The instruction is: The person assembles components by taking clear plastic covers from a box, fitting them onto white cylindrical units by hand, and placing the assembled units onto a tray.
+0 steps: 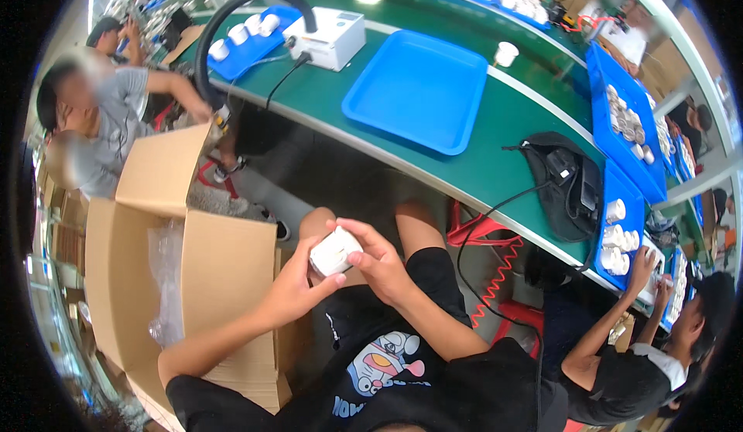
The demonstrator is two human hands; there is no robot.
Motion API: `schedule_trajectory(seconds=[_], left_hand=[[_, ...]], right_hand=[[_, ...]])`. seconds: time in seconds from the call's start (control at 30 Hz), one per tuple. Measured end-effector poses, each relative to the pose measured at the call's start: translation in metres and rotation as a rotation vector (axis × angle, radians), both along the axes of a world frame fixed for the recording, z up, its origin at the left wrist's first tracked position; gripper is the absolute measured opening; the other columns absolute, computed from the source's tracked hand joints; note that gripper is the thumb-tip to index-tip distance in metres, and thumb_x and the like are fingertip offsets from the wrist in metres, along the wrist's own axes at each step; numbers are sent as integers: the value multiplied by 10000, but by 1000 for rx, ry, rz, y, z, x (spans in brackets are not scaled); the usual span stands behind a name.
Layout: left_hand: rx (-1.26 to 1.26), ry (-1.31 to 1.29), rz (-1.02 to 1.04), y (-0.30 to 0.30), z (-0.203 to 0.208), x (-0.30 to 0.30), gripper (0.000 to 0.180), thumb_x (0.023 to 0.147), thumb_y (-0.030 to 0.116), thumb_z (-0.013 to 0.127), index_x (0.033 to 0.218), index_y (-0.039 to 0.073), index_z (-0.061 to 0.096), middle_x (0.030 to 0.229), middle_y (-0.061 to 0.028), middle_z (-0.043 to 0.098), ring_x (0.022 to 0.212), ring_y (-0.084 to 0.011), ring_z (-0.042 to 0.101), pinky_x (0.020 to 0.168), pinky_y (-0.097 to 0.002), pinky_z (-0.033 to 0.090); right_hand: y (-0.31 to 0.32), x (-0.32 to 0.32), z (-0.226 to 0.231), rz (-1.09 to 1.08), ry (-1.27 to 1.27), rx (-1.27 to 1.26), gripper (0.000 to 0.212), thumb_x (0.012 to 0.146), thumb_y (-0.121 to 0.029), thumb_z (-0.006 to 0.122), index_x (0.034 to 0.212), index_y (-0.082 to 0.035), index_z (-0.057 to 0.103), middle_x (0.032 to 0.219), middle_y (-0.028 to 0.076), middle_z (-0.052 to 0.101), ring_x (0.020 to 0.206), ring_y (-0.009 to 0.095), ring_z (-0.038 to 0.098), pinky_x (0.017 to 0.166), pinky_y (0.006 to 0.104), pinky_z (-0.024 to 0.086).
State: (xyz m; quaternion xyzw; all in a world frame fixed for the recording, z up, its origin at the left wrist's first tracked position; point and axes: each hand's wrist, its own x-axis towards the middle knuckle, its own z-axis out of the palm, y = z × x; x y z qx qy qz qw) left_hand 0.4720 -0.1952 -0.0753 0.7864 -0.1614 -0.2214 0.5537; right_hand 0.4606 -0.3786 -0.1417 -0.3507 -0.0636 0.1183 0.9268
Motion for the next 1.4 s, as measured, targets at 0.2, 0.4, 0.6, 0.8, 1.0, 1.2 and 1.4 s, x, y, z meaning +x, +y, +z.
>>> schedule_trajectory(seconds=[0.2,0.4,0.6,0.8,1.0,1.2,1.4], left_hand=[[53,-277,64,5,11,7,729,854,291,752,1404,19,359,1214,-226,576,1027,-340,629,868,-386,505],[15,-258,11,7,9,7,728,859,311,741,1404,30,349,1257,-235,551,1077,-377,604,885,-418,503],[36,-257,-18,8,7,8,739,861,321,735,1404,28,328,1242,-250,551,1103,-412,594,880,-451,505],[120,-301,-22,9,6,8,776,838,289,768,1424,50,318,1285,-252,533,1090,-409,608,893,-430,511],[96,-385,-25,10,-2,10,711,888,324,702,1408,24,321,1248,-256,525,1087,-434,583,876,-468,495],[100,-370,-45,10,-4,11,702,894,305,697,1413,31,313,1233,-257,521,1089,-442,575,890,-472,485],[132,-288,-60,11,5,13,692,891,258,702,1406,26,302,1234,-267,520,1087,-449,575,884,-481,484]], right_hand=[[5,19,9,4,-105,38,626,896,-274,694,1413,-36,432,1467,162,448,1313,257,477,1097,413,382],[6,17,12,-21,-99,8,659,865,-304,717,1398,-38,437,1480,178,414,1306,270,478,1087,419,397],[4,12,16,-35,-71,-37,688,848,-315,732,1401,-39,431,1467,170,428,1292,261,484,1080,413,405],[7,11,19,-67,-33,-49,699,854,-325,734,1407,-34,422,1476,150,423,1290,242,479,1079,411,400],[11,10,19,-86,4,-65,685,869,-316,725,1413,-37,416,1483,147,414,1305,233,462,1090,402,380],[10,8,15,-76,2,-42,656,888,-295,705,1416,-39,413,1497,155,395,1313,230,453,1095,397,369],[9,9,16,-72,2,-62,617,907,-265,684,1413,-42,412,1505,156,385,1328,229,434,1106,388,351]])
